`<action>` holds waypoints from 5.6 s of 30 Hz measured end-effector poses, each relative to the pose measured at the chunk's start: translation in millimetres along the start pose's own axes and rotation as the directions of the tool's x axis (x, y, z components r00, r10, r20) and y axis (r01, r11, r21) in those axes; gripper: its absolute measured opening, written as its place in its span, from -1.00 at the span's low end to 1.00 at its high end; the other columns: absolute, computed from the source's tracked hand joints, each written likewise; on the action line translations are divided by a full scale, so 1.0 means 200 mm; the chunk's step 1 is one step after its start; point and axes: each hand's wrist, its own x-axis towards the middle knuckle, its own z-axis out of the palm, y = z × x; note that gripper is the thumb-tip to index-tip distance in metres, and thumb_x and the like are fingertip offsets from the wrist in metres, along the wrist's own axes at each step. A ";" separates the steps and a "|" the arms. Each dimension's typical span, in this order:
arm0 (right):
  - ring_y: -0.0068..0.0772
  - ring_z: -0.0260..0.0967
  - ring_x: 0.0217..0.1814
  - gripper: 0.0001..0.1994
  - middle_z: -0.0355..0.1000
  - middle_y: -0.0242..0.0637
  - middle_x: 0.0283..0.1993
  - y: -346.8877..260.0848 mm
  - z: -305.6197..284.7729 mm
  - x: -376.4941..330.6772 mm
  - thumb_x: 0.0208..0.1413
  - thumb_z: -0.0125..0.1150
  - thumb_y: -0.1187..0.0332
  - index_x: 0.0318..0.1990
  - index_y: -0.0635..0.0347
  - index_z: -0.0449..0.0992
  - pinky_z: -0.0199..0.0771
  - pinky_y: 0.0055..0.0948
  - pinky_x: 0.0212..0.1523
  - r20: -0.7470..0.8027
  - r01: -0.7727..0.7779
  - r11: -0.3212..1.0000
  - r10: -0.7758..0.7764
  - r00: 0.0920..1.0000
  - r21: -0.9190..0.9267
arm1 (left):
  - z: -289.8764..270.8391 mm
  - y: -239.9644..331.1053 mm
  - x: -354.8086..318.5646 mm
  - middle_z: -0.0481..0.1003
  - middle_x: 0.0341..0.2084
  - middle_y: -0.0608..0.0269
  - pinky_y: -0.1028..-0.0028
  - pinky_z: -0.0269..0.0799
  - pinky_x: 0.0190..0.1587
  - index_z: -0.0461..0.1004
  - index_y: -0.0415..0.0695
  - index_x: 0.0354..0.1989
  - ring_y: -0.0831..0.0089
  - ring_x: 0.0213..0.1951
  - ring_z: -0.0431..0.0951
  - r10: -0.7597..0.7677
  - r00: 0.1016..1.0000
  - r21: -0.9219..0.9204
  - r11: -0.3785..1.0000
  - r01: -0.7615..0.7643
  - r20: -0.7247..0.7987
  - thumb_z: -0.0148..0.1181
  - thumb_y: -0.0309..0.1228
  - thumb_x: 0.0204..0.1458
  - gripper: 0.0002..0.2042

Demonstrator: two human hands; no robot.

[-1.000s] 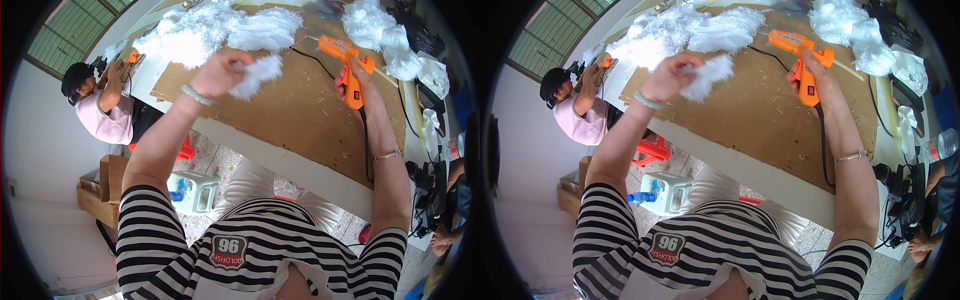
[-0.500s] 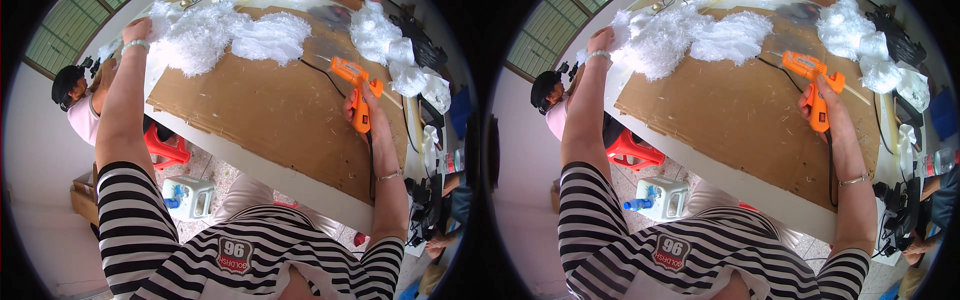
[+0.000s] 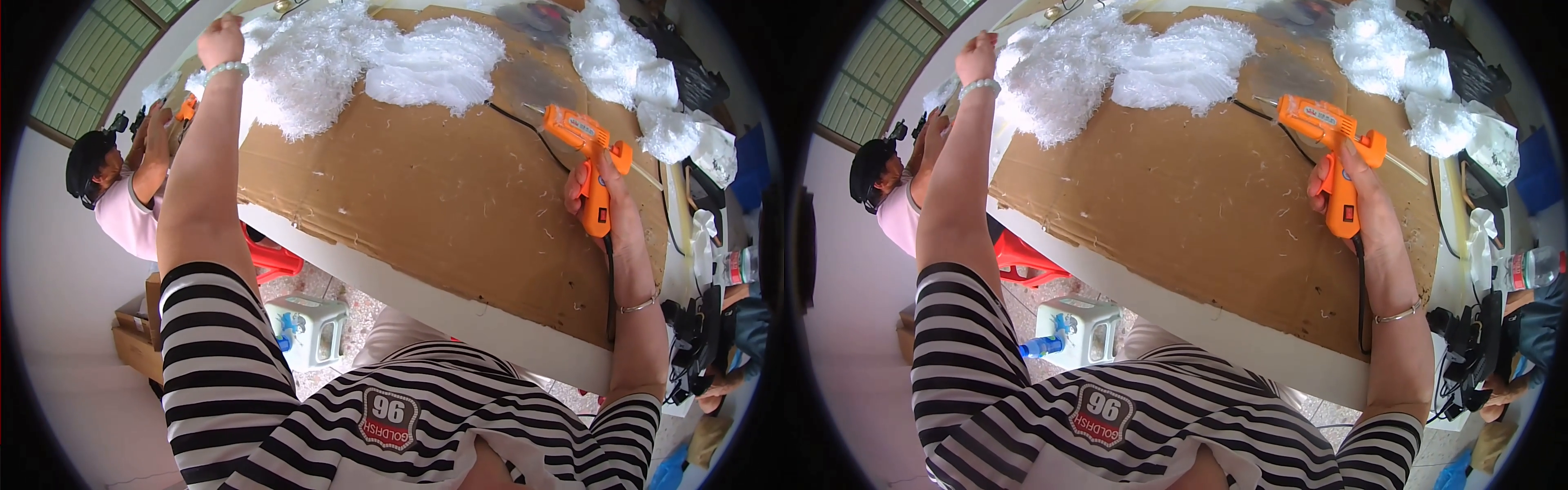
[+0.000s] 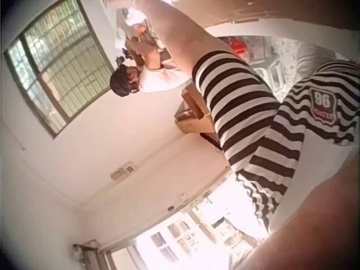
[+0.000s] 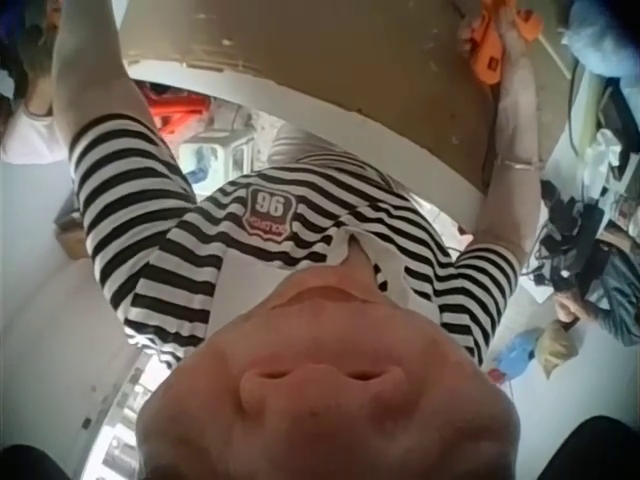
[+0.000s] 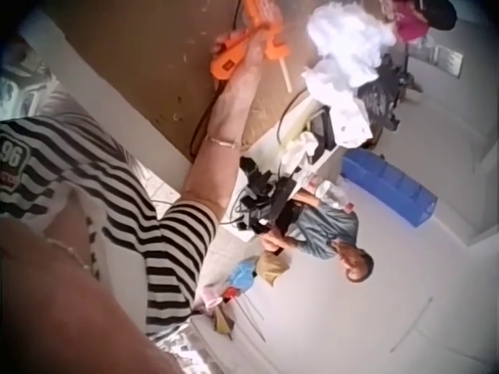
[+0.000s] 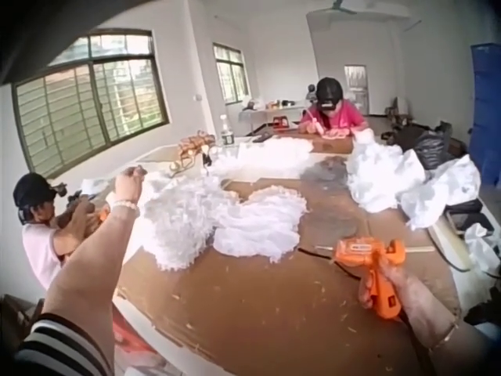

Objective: Applying hot glue to a board and attaching white fiber stuffing to create a cloud-like texture.

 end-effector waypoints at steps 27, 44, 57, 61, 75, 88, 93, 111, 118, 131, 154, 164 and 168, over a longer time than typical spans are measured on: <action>-0.57 0.31 -0.49 -0.69 0.40 -0.32 -0.44 0.02 -0.08 0.06 0.12 0.12 0.06 -0.34 0.15 0.39 0.30 -0.65 -0.48 0.175 0.020 0.999 -0.011 0.984 -0.050 | -1.00 0.54 -1.80 0.42 -0.42 0.07 0.30 0.28 -0.10 0.34 -0.20 -0.43 0.25 -0.27 0.42 -0.080 0.886 -0.878 0.120 0.463 0.456 -0.15 -0.41 -0.07 -0.85; -0.46 0.22 -0.51 -0.65 0.23 -0.37 -0.52 -0.04 0.11 -0.04 0.12 0.08 0.00 -0.31 0.12 0.34 0.22 -0.52 -0.54 -0.049 -0.024 0.994 0.018 0.999 -0.111 | -1.62 0.24 -2.49 0.32 -0.64 0.19 0.52 0.18 -0.31 0.32 -0.26 -0.60 0.43 -0.48 0.29 -0.613 0.653 -0.511 0.426 0.747 0.444 -0.20 -0.40 -0.09 -0.78; -0.28 0.21 -0.50 -0.52 0.25 -0.32 -0.58 0.18 0.36 0.34 0.01 0.06 -0.22 -0.50 0.06 0.36 0.36 -0.07 -0.23 0.517 -0.112 0.974 0.201 0.832 -0.199 | -1.81 0.12 -2.56 0.34 -0.63 0.31 0.58 0.23 -0.40 0.35 -0.23 -0.56 0.58 -0.53 0.30 -0.862 0.382 -0.314 0.281 0.907 0.334 -0.17 -0.40 0.03 -0.78; -0.30 0.20 -0.50 -0.52 0.25 -0.32 -0.57 0.34 0.77 0.45 0.02 0.05 -0.20 -0.49 0.06 0.35 0.34 -0.10 -0.24 0.666 -0.151 0.971 0.237 0.707 -0.186 | -1.76 0.12 -2.50 0.35 -0.61 0.37 0.58 0.29 -0.37 0.44 -0.26 -0.40 0.61 -0.51 0.33 -0.856 0.402 -0.324 0.298 0.898 0.326 -0.08 -0.38 0.12 -0.78; -0.35 0.16 -0.50 -0.55 0.23 -0.33 -0.56 0.54 1.45 0.25 0.05 0.03 -0.16 -0.47 0.08 0.33 0.26 -0.21 -0.30 0.872 -0.178 0.970 0.227 0.435 -0.164 | -1.78 0.08 -2.46 0.37 -0.50 0.41 0.63 0.25 -0.33 0.38 -0.19 -0.40 0.67 -0.40 0.34 -0.870 0.480 -0.531 0.356 0.769 0.113 0.02 -0.71 -0.21 -0.82; -0.40 0.12 -0.50 -0.57 0.21 -0.34 -0.54 0.57 1.79 -0.11 0.09 0.00 -0.12 -0.44 0.10 0.30 0.19 -0.30 -0.35 0.978 -0.159 0.982 0.132 0.163 -0.106 | -1.88 0.18 -2.53 0.29 -0.59 0.40 0.63 0.17 -0.40 0.33 -0.18 -0.52 0.64 -0.49 0.24 -0.858 0.504 -0.614 0.346 0.709 0.098 -0.11 -0.61 -0.25 -0.89; -0.42 0.11 -0.50 -0.58 0.20 -0.35 -0.54 0.57 1.84 -0.20 0.10 -0.01 -0.10 -0.43 0.10 0.29 0.17 -0.34 -0.37 0.991 -0.153 0.985 0.092 0.096 -0.076 | -1.91 0.24 -2.48 0.23 -0.69 0.42 0.58 0.10 -0.49 0.32 -0.21 -0.61 0.63 -0.56 0.18 -0.840 0.537 -0.600 0.393 0.696 0.073 -0.20 -0.60 -0.23 -0.88; -0.48 0.06 -0.50 -0.61 0.17 -0.36 -0.52 0.53 1.57 -0.05 0.15 -0.05 -0.04 -0.40 0.12 0.26 0.07 -0.47 -0.44 0.976 -0.032 0.997 0.071 0.204 -0.066 | -1.58 0.16 -2.27 0.39 -0.49 0.36 0.59 0.27 -0.26 0.40 -0.23 -0.41 0.61 -0.37 0.33 -0.624 0.768 -0.560 0.589 0.583 0.144 -0.18 -0.62 0.00 -0.83; -0.51 0.04 -0.50 -0.63 0.16 -0.37 -0.51 0.18 0.71 -0.01 0.17 -0.06 -0.02 -0.38 0.13 0.25 0.03 -0.53 -0.46 0.747 0.114 0.953 0.143 0.649 -0.282 | -1.44 0.03 -2.26 0.48 -0.46 0.28 0.55 0.34 -0.20 0.34 -0.23 0.01 0.57 -0.36 0.46 -0.613 0.692 -0.622 0.383 0.682 0.381 -0.09 -0.55 0.16 -0.74; -0.54 -0.04 -0.52 -0.64 0.11 -0.34 -0.52 0.16 0.39 0.00 0.20 -0.14 0.04 -0.41 0.16 0.18 -0.08 -0.58 -0.54 0.621 0.009 0.944 0.210 0.755 -0.329 | -1.12 -0.16 -2.19 0.46 -0.58 0.22 0.47 0.38 -0.25 0.41 -0.23 -0.41 0.46 -0.45 0.46 -0.489 0.554 -0.690 -0.147 0.709 0.673 -0.04 -0.31 0.19 -0.75; -0.54 0.22 -0.51 -0.65 0.35 -0.25 -0.47 0.14 0.36 0.03 0.14 0.00 0.05 -0.32 0.21 0.35 0.21 -0.57 -0.50 0.605 0.157 0.911 0.118 0.787 -0.382 | -0.96 0.17 -1.99 0.44 -0.46 0.23 0.37 0.41 -0.11 0.41 -0.20 -0.40 0.40 -0.34 0.47 -0.436 0.633 -0.688 0.043 0.725 0.640 -0.11 -0.77 -0.08 -0.79; -0.55 0.39 -0.47 -0.68 0.45 -0.27 -0.46 0.15 0.37 0.00 0.09 0.14 0.11 -0.32 0.24 0.44 0.42 -0.55 -0.44 0.616 0.063 0.941 0.165 0.771 -0.331 | -0.96 0.33 -1.82 0.14 -0.72 0.35 0.41 0.27 -0.35 0.22 -0.17 -0.63 0.54 -0.64 0.08 -0.186 0.841 -0.807 0.237 0.541 0.509 -0.23 -0.57 -0.11 -0.88; -0.53 0.39 -0.46 -0.70 0.45 -0.29 -0.41 0.17 0.38 0.01 0.09 0.14 0.11 -0.31 0.20 0.44 0.41 -0.54 -0.44 0.668 0.087 0.982 0.046 0.743 -0.165 | -0.88 0.54 -1.75 0.02 -0.76 0.43 0.49 0.07 -0.47 0.17 -0.17 -0.64 0.61 -0.67 -0.04 -0.173 0.853 -0.809 0.272 0.521 0.492 -0.25 -0.58 -0.11 -0.88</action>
